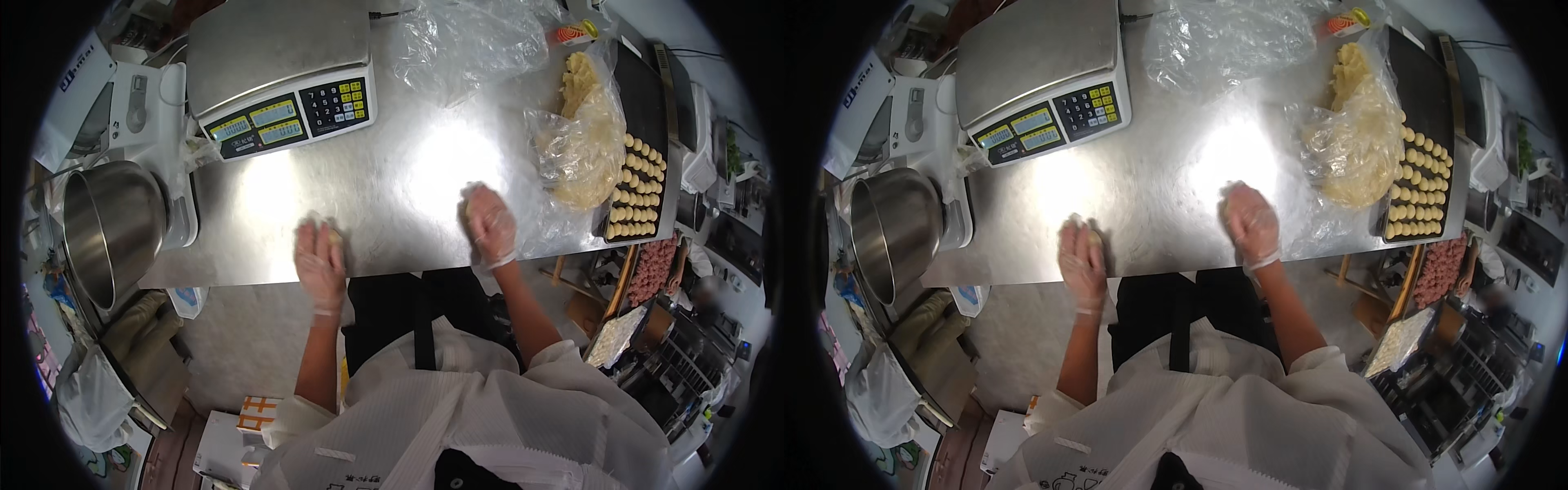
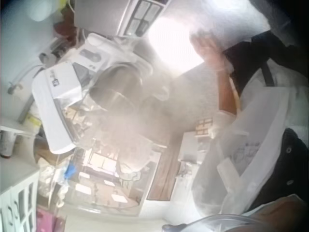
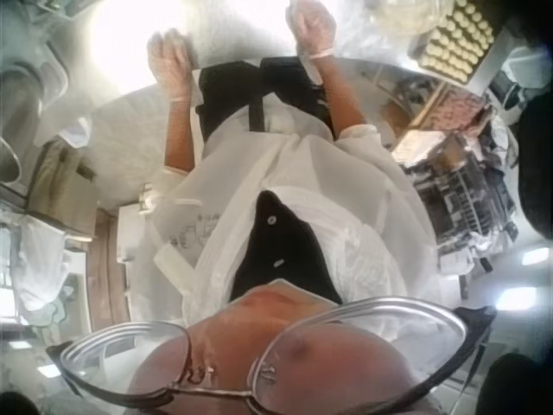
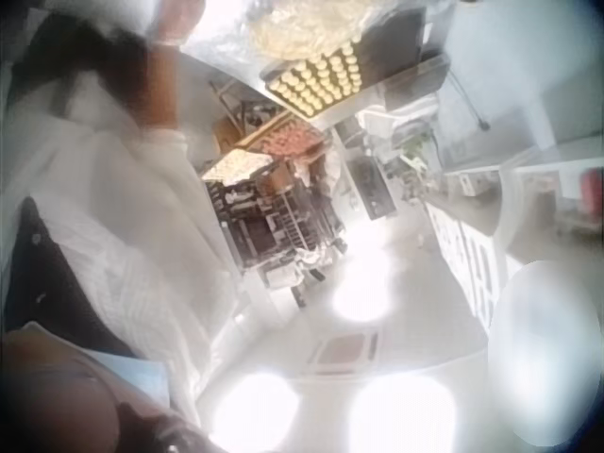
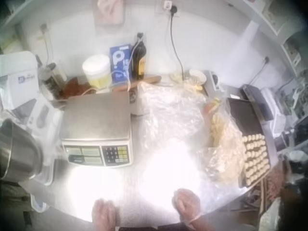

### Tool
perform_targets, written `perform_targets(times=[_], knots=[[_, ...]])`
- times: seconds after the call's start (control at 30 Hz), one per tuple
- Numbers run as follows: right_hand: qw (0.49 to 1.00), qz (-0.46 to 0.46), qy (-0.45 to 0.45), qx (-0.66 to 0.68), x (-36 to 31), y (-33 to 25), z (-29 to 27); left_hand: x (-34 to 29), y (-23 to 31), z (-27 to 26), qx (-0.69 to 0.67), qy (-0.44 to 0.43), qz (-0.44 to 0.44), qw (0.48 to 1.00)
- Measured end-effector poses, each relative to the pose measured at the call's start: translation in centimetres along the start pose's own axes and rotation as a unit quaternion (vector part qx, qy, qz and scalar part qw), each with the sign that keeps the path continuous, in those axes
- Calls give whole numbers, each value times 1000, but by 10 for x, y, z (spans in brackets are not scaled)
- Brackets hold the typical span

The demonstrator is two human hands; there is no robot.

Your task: The person portions dough into small balls, weighs each piece on a digital scale, rolls them into uniform spheres, and places them onto a baking tray. The process is repeated continuously throughout the clip.

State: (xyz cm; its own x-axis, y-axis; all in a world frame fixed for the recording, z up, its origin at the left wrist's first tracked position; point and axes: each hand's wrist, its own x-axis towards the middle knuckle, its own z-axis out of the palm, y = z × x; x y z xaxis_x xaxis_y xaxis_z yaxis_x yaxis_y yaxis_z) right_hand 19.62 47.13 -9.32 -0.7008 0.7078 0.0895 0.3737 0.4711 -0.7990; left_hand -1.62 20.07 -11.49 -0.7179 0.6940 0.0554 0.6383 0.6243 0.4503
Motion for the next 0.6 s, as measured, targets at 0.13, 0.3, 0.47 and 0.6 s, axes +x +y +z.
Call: perform_targets(times=[0.13,0.3,0.47,0.6], knots=[[987,9,157,15,46,-30,41,71,40,5,-11,28,10,999],[978,-135,4,-162,1,-30,55,34,55,17,-28,-121,65,990],[962,-70,59,-258,-10,0,10,12,26,-4,-7,37,24,999],[982,-29,68,-177,13,8,72,56,54,25,15,1,67,998]])
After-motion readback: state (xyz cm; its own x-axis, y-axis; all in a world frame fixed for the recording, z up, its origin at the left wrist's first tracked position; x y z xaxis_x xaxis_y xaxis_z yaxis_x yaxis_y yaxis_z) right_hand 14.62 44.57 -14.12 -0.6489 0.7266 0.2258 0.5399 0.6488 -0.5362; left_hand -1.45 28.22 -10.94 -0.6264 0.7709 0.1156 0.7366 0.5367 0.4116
